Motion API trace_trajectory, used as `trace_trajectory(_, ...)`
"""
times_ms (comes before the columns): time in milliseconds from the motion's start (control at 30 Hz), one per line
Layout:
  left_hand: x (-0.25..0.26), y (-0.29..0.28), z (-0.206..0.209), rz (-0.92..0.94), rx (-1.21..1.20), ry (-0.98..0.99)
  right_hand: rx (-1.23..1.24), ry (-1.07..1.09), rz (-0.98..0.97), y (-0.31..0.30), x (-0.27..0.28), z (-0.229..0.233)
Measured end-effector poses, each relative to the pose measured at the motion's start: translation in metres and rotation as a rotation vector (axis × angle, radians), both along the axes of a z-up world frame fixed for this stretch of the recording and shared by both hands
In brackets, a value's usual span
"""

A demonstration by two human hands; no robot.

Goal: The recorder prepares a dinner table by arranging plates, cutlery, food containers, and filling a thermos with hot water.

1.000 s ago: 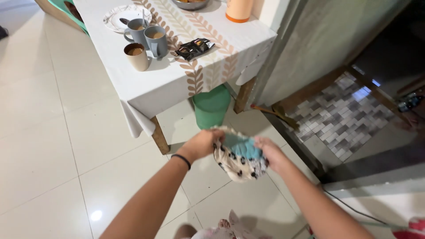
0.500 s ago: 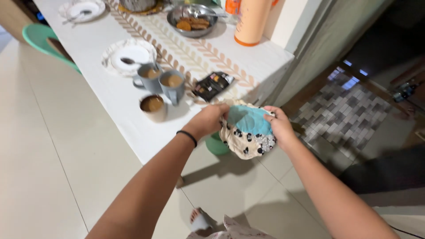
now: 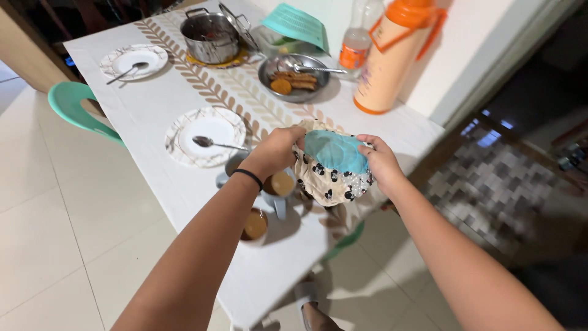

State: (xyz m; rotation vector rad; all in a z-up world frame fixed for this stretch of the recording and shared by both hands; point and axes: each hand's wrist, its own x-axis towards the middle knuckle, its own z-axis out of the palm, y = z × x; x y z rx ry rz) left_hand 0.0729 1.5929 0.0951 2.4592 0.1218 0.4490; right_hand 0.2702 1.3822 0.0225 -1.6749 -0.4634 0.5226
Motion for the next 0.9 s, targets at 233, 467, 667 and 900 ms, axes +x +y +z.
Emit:
trace_trajectory(233, 0.052, 0.117, -0.019, 0.041, -0.034, -0.173, 0.057, 0.244, 0.029, 0.130, 0.045, 0.014)
trace_trajectory(467, 0.081, 0.229, -0.029, 0.184, 0.026, -0.071, 0.117, 0.084, 0.197, 0.264, 0.110, -0.040)
trace_trajectory(667, 0.071, 0.289, -0.050, 0.336, 0.026, 0.081, -0.007, -0.092, 0.327, 0.340, 0.101, -0.047)
trace_trajectory(900, 0.067, 0.334, -0.075, 0.520, 0.054, 0.145, -0.056, -0.176, 0.328, 0.409, 0.089, -0.063)
